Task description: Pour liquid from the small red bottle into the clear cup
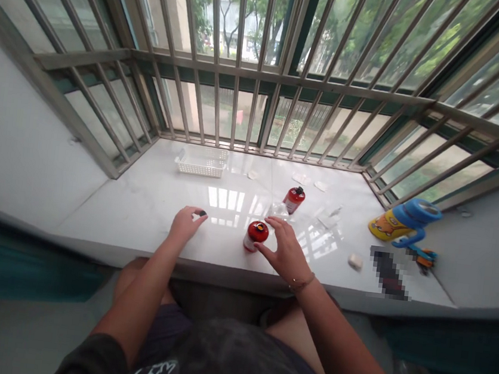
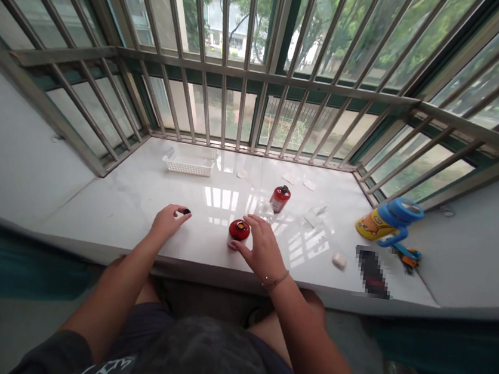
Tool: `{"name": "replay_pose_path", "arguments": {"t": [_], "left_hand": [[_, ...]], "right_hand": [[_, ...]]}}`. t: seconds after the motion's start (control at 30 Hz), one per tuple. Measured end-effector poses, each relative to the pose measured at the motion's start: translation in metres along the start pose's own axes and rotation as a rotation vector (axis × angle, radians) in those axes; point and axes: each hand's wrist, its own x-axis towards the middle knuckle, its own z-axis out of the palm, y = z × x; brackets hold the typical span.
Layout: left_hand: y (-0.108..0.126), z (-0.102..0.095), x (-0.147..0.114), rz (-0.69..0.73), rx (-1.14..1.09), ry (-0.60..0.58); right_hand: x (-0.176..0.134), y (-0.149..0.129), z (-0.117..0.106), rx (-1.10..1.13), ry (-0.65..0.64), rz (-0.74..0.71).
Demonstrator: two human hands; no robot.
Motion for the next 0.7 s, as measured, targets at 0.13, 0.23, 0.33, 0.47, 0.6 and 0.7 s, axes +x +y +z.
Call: {"name": "replay_pose_path", "arguments": {"t": [0.13, 0.23, 0.33, 0.47, 0.6, 0.7], "left_hand": [[0.072, 0.015, -0.028, -0.039, -0.650, -0.190], [0.121, 0.022, -0.053, -0.059, -1.072, -0.421], [0.147, 0.022, -0.068, -0.086, -1.261, -0.546], [0.153, 0.021, -0.075, -0.087, -1.307, -0.642], [0.142, 0.025, -0.070, -0.002, -1.161, -0.533], [0.125, 0.028, -0.060, 0.118, -0.858, -0.324]], "right_hand": [[0.000, -0.016, -0.003, 0.006, 0.062, -0.025], [0.002, -0.027, -0.001, 0.026, 0.059, -0.080], [0.004, -0.032, 0.000, 0.042, 0.104, -0.089], [0.006, -0.031, -0.002, 0.059, 0.073, -0.079], [0.012, -0.022, -0.001, 0.039, 0.026, -0.061], [0.022, -0.010, 0.002, -0.051, -0.035, -0.005]]}}
